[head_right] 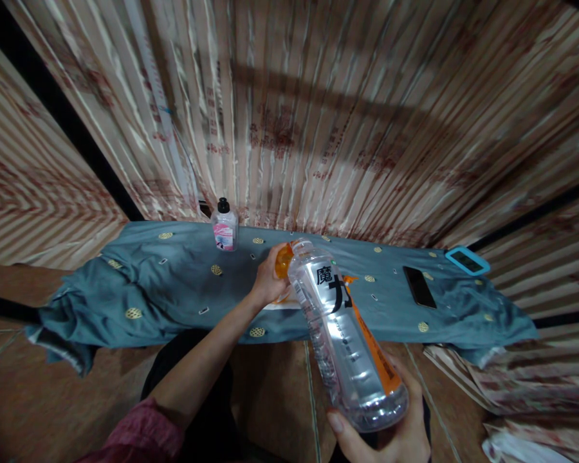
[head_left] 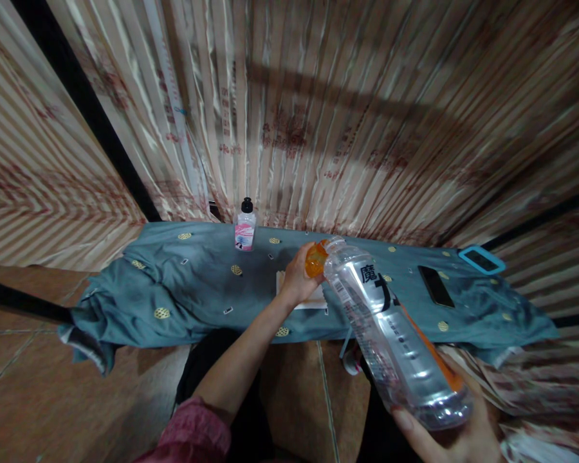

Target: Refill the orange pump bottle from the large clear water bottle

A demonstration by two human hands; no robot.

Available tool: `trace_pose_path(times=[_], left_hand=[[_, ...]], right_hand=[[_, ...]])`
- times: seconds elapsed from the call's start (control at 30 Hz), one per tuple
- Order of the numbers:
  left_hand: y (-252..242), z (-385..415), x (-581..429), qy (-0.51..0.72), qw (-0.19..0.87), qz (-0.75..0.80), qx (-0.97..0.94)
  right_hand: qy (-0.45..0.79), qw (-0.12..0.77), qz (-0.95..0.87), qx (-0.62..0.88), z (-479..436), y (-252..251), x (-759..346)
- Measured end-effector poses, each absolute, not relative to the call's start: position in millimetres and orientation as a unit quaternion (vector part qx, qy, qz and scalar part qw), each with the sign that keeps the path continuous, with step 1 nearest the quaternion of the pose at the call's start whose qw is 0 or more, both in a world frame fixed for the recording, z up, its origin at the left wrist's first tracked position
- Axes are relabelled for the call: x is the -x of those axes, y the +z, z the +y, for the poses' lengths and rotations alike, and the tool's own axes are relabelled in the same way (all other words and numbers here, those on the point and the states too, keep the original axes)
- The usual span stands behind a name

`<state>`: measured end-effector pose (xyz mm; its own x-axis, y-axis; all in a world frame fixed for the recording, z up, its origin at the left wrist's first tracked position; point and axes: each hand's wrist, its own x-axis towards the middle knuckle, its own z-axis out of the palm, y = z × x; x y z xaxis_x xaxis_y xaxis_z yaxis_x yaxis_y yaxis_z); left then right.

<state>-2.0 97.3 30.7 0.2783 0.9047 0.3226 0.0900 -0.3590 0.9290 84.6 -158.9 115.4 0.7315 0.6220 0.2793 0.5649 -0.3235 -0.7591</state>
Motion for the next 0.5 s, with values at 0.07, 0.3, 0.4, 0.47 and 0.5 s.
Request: trace_pose_path(times=[0.07, 0.3, 0.4, 0.47, 0.5], left_hand=[[30.3, 97.5, 1.7, 0.474, 0.429, 0.369, -0.675], [33.8, 96.8, 2.5, 0.465, 0.431, 0.375, -0.676], [35.4, 96.1, 3.1, 0.463, 0.434, 0.375, -0.675], [36.1, 95.7, 3.4, 0.463, 0.435, 0.375, -0.675], [36.2, 95.6, 3.5, 0.463, 0.435, 0.374, -0.676]], right_hand=[[0.031, 0.454, -0.368, 0.811, -158.8, 114.9, -84.9], [0.027, 0.454, -0.373, 0.809, -158.4, 115.2, -83.8], [0.024, 0.453, -0.378, 0.807, -158.9, 113.7, -85.4], [0.025, 0.452, -0.377, 0.808, -159.2, 112.4, -86.5], [0.025, 0.452, -0.376, 0.809, -159.3, 111.9, -86.8]])
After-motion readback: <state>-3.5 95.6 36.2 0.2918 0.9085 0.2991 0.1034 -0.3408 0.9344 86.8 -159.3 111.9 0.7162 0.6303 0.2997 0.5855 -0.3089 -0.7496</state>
